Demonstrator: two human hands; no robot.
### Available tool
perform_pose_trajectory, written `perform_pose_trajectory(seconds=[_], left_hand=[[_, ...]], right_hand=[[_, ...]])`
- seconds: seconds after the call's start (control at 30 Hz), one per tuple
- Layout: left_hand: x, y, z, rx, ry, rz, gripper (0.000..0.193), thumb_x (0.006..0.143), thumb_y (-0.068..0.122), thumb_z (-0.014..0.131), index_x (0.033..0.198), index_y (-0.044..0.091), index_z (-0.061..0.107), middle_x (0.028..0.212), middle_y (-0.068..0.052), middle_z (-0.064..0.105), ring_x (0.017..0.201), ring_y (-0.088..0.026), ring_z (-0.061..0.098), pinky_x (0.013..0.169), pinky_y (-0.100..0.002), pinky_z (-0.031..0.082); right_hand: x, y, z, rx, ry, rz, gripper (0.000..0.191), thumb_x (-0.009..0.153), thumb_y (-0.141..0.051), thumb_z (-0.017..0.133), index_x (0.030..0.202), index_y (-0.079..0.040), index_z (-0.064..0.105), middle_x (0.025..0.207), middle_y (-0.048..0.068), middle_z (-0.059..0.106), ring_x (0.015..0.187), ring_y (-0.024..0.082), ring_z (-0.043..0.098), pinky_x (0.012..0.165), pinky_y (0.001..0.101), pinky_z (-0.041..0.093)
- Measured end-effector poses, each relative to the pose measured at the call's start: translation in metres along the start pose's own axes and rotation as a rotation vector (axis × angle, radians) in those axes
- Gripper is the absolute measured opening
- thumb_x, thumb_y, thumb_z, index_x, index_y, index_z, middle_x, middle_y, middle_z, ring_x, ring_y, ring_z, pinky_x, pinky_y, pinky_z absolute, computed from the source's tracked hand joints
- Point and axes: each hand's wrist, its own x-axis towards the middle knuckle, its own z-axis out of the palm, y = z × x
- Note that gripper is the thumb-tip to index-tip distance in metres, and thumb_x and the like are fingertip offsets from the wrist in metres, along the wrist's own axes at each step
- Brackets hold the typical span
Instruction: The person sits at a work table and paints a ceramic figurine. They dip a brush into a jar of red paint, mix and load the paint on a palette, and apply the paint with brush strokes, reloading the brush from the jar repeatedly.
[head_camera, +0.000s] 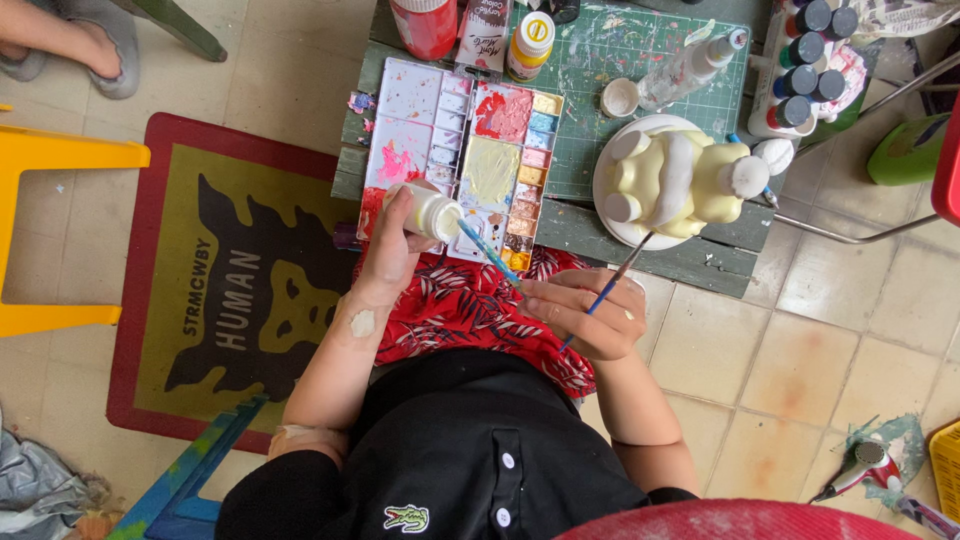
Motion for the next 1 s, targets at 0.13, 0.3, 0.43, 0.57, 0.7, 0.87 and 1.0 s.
perform_pose_trajectory(seconds=[0.13,0.3,0.43,0.57,0.7,0.87,1.0], left_hand=[[-0.002,0.000,-0.002,0.038,0.014,0.002,0.043,0.107,0.049,0.049,0.101,0.008,0.058,0.074,0.003,0.051,0.055,-0.003,0.032,0.050,-0.023,0.022],[-0.001,-0.003,-0.006,0.054,0.030,-0.005,0.039,0.106,0.046,0.051,0.102,0.008,0.058,0.080,0.002,0.054,0.060,-0.002,0.037,0.052,-0.023,0.024],[-0.002,-0.003,-0.009,0.137,0.070,-0.004,0.039,0.102,0.047,0.053,0.103,0.009,0.060,0.084,0.001,0.058,0.066,-0.003,0.046,0.053,-0.022,0.027],[-0.005,0.003,-0.009,0.238,0.098,-0.005,0.044,0.100,0.052,0.055,0.106,0.010,0.062,0.090,0.001,0.062,0.078,-0.005,0.057,0.060,-0.022,0.041],[-0.009,0.010,-0.010,0.317,0.098,-0.008,0.044,0.096,0.052,0.059,0.106,0.009,0.063,0.094,0.001,0.066,0.084,-0.007,0.065,0.069,-0.024,0.056],[-0.011,0.015,-0.017,0.396,0.066,0.046,0.039,0.100,0.046,0.062,0.107,0.008,0.064,0.094,0.001,0.065,0.085,-0.006,0.062,0.069,-0.023,0.051],[-0.012,0.016,-0.022,0.405,0.137,0.037,0.034,0.101,0.042,0.060,0.109,0.009,0.065,0.094,0.003,0.066,0.086,-0.005,0.064,0.069,-0.023,0.052]], right_hand=[[-0.004,-0.002,0.000,0.005,0.020,0.085,0.019,0.082,-0.015,0.088,0.090,-0.010,0.071,0.088,0.006,0.078,0.077,0.019,0.072,0.066,0.0295,0.059],[-0.009,-0.004,0.003,0.092,0.062,0.250,0.022,0.083,-0.014,0.088,0.088,-0.007,0.067,0.084,0.008,0.076,0.077,0.021,0.076,0.067,0.0304,0.059],[-0.018,-0.006,0.005,0.132,0.074,0.423,0.023,0.084,-0.012,0.088,0.087,-0.005,0.066,0.084,0.009,0.075,0.083,0.022,0.078,0.069,0.0282,0.058],[-0.030,-0.003,0.011,0.213,0.107,0.591,0.020,0.086,-0.006,0.086,0.088,-0.003,0.066,0.087,0.012,0.076,0.084,0.020,0.076,0.074,0.0271,0.056],[-0.044,-0.001,0.018,0.349,0.143,0.766,0.016,0.092,-0.001,0.080,0.093,0.000,0.064,0.092,0.013,0.075,0.091,0.019,0.076,0.084,0.0292,0.059],[-0.064,-0.001,0.028,0.400,0.232,0.791,0.017,0.095,-0.001,0.077,0.097,0.001,0.060,0.096,0.016,0.073,0.093,0.020,0.074,0.086,0.0304,0.058],[-0.080,0.000,0.034,0.477,0.326,0.787,0.018,0.097,-0.001,0.074,0.101,0.000,0.057,0.100,0.018,0.071,0.098,0.021,0.071,0.090,0.0313,0.057]])
